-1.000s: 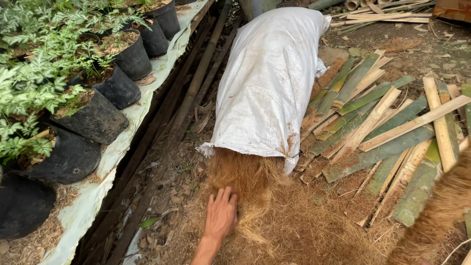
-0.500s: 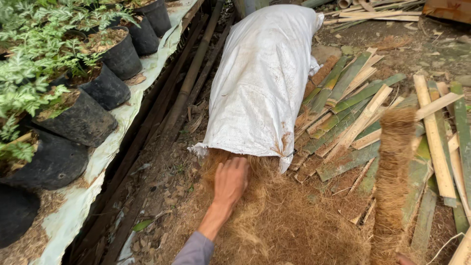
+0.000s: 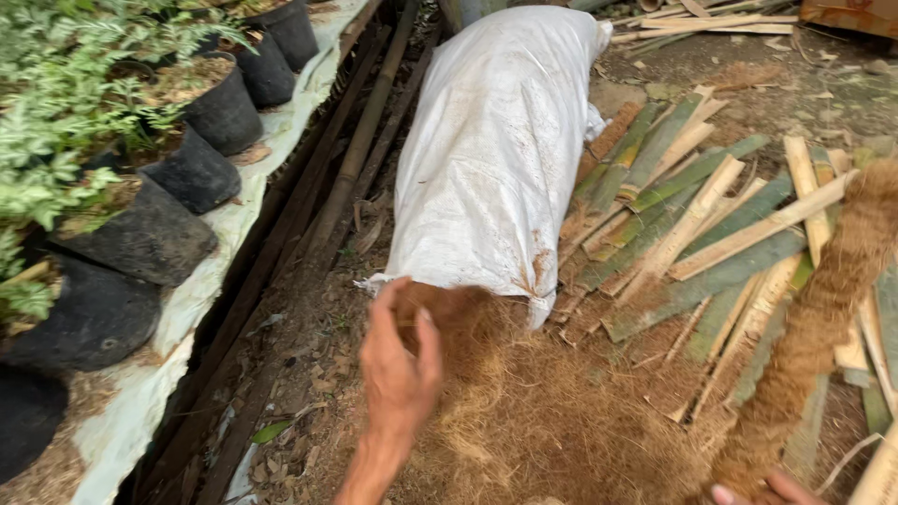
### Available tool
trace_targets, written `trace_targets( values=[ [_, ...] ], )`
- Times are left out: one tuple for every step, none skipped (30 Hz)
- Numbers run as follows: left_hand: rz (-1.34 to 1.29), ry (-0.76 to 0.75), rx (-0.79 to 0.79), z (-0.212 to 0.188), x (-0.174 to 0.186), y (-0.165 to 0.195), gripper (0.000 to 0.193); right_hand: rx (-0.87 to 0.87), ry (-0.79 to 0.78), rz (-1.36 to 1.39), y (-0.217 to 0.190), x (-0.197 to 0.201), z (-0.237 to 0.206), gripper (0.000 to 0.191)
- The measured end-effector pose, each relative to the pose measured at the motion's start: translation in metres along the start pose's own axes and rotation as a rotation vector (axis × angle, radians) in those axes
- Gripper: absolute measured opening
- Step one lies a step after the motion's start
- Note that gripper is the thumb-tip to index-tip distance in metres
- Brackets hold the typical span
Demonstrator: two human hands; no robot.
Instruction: The person gathers loose coconut coir from a white sack and rolls it by hand into a long cylindrical bundle. They repeatedly pick up strands, wrap them around a growing core, and compact the bundle while working on the ground.
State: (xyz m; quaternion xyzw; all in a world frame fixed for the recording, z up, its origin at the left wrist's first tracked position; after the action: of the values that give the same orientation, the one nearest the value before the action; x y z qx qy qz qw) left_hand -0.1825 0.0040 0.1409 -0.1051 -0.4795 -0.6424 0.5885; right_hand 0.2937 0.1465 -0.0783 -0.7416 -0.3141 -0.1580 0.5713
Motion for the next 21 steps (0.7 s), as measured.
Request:
trace_targets(
  values=[
    [0.109, 0.043, -0.172, -0.012, -0.004, 0.024, 0.037, 0.016, -0.014, 0.058, -0.01, 0.003, -0.004, 0.031],
    [-0.103, -0.062, -0.183, -0.019, -0.02, 0.029, 0.041, 0.038, -0.059, 0.204, -0.021, 0.002, -0.008, 0.031],
    [-0.328, -0.18, -0.183, -0.03, -0.039, 0.038, 0.045, 0.045, -0.091, 0.329, -0.03, 0.003, -0.013, 0.031],
    [-0.558, -0.301, -0.175, -0.044, -0.06, 0.048, 0.05, 0.06, -0.109, 0.427, -0.039, 0.003, -0.019, 0.03],
    [-0.624, -0.489, 0.088, -0.059, -0.089, 0.042, 0.049, 0.079, -0.117, 0.509, -0.049, 0.004, -0.024, 0.03],
    [-0.668, -0.674, 0.346, -0.08, -0.117, 0.035, 0.05, 0.099, -0.123, 0.589, -0.06, 0.006, -0.025, 0.03],
    [-0.686, -0.847, 0.596, -0.101, -0.14, 0.029, 0.05, 0.138, -0.132, 0.678, -0.074, 0.005, -0.022, 0.034],
    [-0.712, -0.815, 0.622, -0.107, -0.146, 0.031, 0.048, 0.133, -0.128, 0.69, -0.084, 0.005, -0.021, 0.036],
    [-0.739, -0.779, 0.649, -0.115, -0.151, 0.033, 0.046, 0.132, -0.128, 0.7, -0.092, 0.005, -0.021, 0.039],
    [-0.763, -0.738, 0.675, -0.121, -0.155, 0.033, 0.045, 0.134, -0.131, 0.713, -0.1, 0.003, -0.02, 0.042],
    [-0.774, -0.558, 0.454, -0.112, -0.147, 0.045, 0.036, 0.124, -0.111, 0.679, -0.107, 0.003, -0.019, 0.041],
    [-0.773, -0.375, 0.242, -0.109, -0.135, 0.058, 0.027, 0.109, -0.096, 0.645, -0.111, 0.002, -0.019, 0.041],
    [-0.763, -0.19, 0.035, -0.112, -0.12, 0.072, 0.021, 0.092, -0.084, 0.611, -0.113, 0.0, -0.02, 0.041],
    [-0.755, -0.15, -0.146, -0.119, -0.115, 0.086, 0.019, 0.089, -0.088, 0.617, -0.116, -0.003, -0.02, 0.04],
    [-0.744, -0.111, -0.327, -0.129, -0.108, 0.101, 0.017, 0.087, -0.094, 0.622, -0.118, -0.006, -0.019, 0.04],
    [-0.729, -0.073, -0.508, -0.141, -0.102, 0.114, 0.015, 0.085, -0.101, 0.627, -0.119, -0.009, -0.019, 0.04],
    [-0.653, -0.122, -0.628, -0.153, -0.103, 0.127, 0.011, 0.098, -0.091, 0.635, -0.12, -0.01, -0.018, 0.04],
    [-0.573, -0.171, -0.747, -0.165, -0.104, 0.139, 0.012, 0.111, -0.083, 0.643, -0.12, -0.01, -0.018, 0.041],
    [-0.491, -0.219, -0.866, -0.175, -0.106, 0.147, 0.018, 0.125, -0.073, 0.651, -0.121, -0.011, -0.017, 0.042],
    [-0.449, -0.37, -0.814, -0.18, -0.114, 0.146, 0.014, 0.116, -0.062, 0.661, -0.119, -0.011, -0.016, 0.041],
    [-0.404, -0.52, -0.76, -0.186, -0.12, 0.143, 0.012, 0.106, -0.052, 0.671, -0.118, -0.012, -0.016, 0.04]
  ],
)
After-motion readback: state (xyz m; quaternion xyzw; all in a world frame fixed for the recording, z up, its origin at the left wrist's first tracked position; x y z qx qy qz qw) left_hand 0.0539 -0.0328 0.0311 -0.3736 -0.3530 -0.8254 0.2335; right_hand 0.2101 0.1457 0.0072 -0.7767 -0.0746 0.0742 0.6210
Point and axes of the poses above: each hand's wrist, its own z-axis towards the middle knuckle, its own x-axis out of the back of the hand, y = z × x, the point moved 8 cm from there along z, towards the middle knuckle, and after that the axes turned 12 degrees about -y, right-handed, at the moved point
